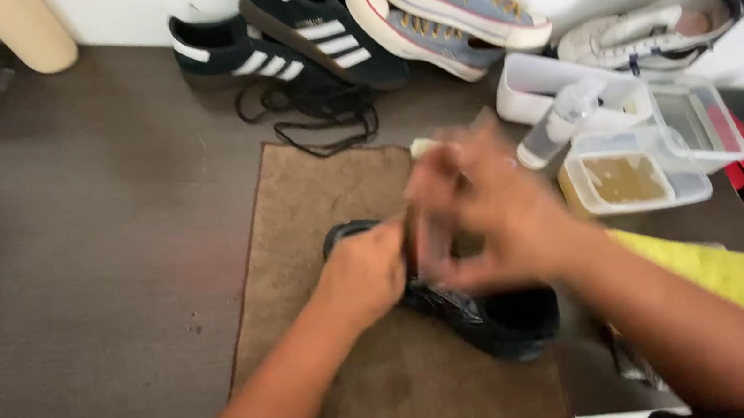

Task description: The person cleans a black sneaker by first wiping it with a yellow cloth, then spraying a clear liquid onto a brush and scrubbing the shoe's upper and side panels. The person repeatedly dips the brush into a container of cleaning solution and scrubs the shoe, then wipes the shoe again with the yellow cloth.

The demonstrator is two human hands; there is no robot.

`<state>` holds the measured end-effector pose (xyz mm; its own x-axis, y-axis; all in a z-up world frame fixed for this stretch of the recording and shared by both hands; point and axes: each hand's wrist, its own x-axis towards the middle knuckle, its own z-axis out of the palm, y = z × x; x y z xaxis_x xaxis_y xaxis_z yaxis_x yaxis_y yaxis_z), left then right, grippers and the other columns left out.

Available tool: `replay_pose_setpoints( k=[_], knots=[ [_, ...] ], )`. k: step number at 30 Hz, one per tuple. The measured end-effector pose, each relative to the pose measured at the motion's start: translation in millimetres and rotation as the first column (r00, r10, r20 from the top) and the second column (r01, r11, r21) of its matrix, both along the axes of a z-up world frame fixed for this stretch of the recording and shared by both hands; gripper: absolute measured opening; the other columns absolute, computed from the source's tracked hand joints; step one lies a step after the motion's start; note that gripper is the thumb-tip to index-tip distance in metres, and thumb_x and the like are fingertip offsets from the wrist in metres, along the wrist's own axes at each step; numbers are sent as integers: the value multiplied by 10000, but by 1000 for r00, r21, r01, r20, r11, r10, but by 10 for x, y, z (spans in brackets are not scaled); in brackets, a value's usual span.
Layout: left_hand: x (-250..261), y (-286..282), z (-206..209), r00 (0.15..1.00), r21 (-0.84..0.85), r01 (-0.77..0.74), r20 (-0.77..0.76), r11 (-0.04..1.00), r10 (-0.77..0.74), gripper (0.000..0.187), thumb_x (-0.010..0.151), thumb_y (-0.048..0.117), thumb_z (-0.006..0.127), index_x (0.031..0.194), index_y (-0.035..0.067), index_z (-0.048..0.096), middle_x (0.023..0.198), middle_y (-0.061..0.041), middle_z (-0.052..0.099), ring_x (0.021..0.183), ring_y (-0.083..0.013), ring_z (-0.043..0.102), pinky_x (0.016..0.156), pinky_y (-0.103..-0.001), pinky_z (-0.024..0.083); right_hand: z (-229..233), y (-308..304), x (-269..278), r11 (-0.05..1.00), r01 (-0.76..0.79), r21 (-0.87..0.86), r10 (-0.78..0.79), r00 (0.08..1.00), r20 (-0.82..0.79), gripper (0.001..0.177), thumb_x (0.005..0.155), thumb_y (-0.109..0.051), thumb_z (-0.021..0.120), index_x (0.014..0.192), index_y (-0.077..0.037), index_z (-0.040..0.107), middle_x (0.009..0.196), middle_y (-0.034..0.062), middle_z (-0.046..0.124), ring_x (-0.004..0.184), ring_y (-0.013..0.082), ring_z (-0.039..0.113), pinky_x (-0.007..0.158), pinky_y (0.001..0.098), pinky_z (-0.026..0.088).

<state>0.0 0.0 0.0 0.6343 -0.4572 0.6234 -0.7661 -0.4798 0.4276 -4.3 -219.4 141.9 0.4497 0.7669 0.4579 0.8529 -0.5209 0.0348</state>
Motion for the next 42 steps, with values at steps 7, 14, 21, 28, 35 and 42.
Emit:
replay_pose_setpoints(
  k=[7,14,21,28,35,42],
  knots=[
    [-22,10,159,975,-6,56,-214,998,-56,56,845,61,486,893,44,510,715,-154,569,596,-414,570,528,-519,417,33,-27,42,998,-56,-13,54,993,-101,953,744,-606,890,1505,-193,490,1497,268,420,1438,418,469,1220,708,197],
    [-21,82,469,953,-85,43,-297,995,-66,99,943,85,496,844,76,485,625,-101,498,516,-315,489,504,-439,369,117,-6,199,994,-90,68,86,995,51,824,871,-499,866,1492,-142,457,1422,254,456,1351,446,487,1081,607,405],
    [-34,69,441,934,-34,33,-356,999,-42,480,929,111,469,1392,9,538,771,-147,682,662,-393,660,591,-491,495,-86,-50,63,996,-89,-28,89,996,9,805,888,-585,776,1501,-149,489,1539,328,393,1450,458,457,1242,643,304],
    [49,88,435,960,-99,89,-257,991,-112,60,876,80,532,834,50,501,692,-184,601,646,-418,600,619,-507,437,78,2,202,994,-112,3,112,994,18,718,837,-479,839,1387,-122,547,1345,265,452,1264,474,463,1092,604,387],
    [-49,78,619,904,-205,106,-388,973,-181,128,966,113,480,1061,85,561,720,-58,627,632,-256,616,636,-380,474,-106,-109,166,996,30,85,-36,997,68,843,838,-546,816,1482,-116,484,1489,337,397,1377,492,489,1133,615,403],
    [-57,85,596,903,-205,88,-396,975,-165,412,1015,179,516,1348,-39,623,866,-100,734,772,-257,715,723,-367,536,295,143,121,991,82,109,-76,996,-54,511,703,-366,812,1095,-94,628,1166,201,515,1090,381,462,879,495,414]
  ],
)
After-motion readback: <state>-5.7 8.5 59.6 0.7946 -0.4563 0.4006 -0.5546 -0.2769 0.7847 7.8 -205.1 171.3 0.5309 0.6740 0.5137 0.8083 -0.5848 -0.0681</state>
